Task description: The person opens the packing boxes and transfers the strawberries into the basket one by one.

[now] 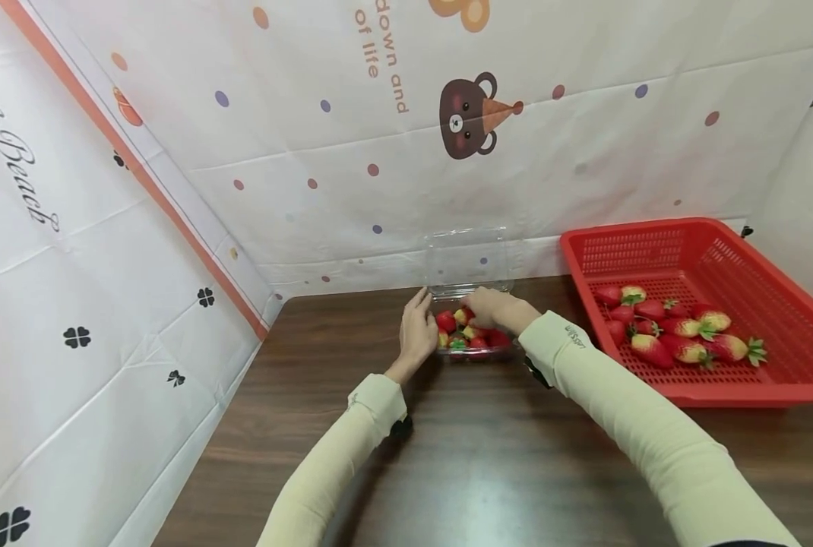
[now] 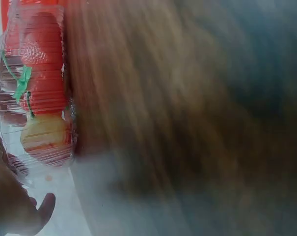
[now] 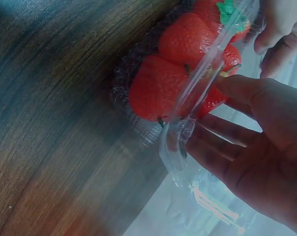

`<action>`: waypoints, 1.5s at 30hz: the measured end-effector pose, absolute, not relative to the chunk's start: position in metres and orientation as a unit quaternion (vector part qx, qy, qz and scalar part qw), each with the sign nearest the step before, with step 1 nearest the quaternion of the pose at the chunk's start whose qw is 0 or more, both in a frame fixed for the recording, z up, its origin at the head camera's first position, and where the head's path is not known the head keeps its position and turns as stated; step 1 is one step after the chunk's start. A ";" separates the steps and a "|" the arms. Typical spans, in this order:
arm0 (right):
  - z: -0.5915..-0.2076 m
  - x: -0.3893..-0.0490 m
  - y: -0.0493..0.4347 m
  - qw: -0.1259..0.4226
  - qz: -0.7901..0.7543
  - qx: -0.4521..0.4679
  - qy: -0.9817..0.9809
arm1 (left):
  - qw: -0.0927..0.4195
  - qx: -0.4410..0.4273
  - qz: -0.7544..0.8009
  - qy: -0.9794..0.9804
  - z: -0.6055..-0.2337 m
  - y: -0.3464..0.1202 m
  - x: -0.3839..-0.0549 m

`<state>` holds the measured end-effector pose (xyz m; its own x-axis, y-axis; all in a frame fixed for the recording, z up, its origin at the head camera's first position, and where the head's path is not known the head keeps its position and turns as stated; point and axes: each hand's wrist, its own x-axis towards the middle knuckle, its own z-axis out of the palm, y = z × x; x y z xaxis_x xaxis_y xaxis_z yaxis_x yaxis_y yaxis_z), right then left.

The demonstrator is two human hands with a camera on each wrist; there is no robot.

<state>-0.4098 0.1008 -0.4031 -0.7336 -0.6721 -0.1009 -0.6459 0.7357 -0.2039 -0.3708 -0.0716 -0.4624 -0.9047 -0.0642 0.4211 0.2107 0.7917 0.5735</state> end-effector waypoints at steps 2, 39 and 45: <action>-0.403 -0.409 0.101 0.077 -0.079 -0.357 0.928 | 0.210 -0.061 -0.307 -0.926 -0.461 -0.072 -0.371; -0.392 -0.404 0.100 0.109 -0.058 -0.342 0.932 | 0.210 -0.098 -0.273 -0.934 -0.453 -0.064 -0.372; -0.350 -0.411 0.115 0.060 -0.066 -0.381 0.920 | 0.219 -0.093 -0.281 -0.930 -0.451 -0.066 -0.372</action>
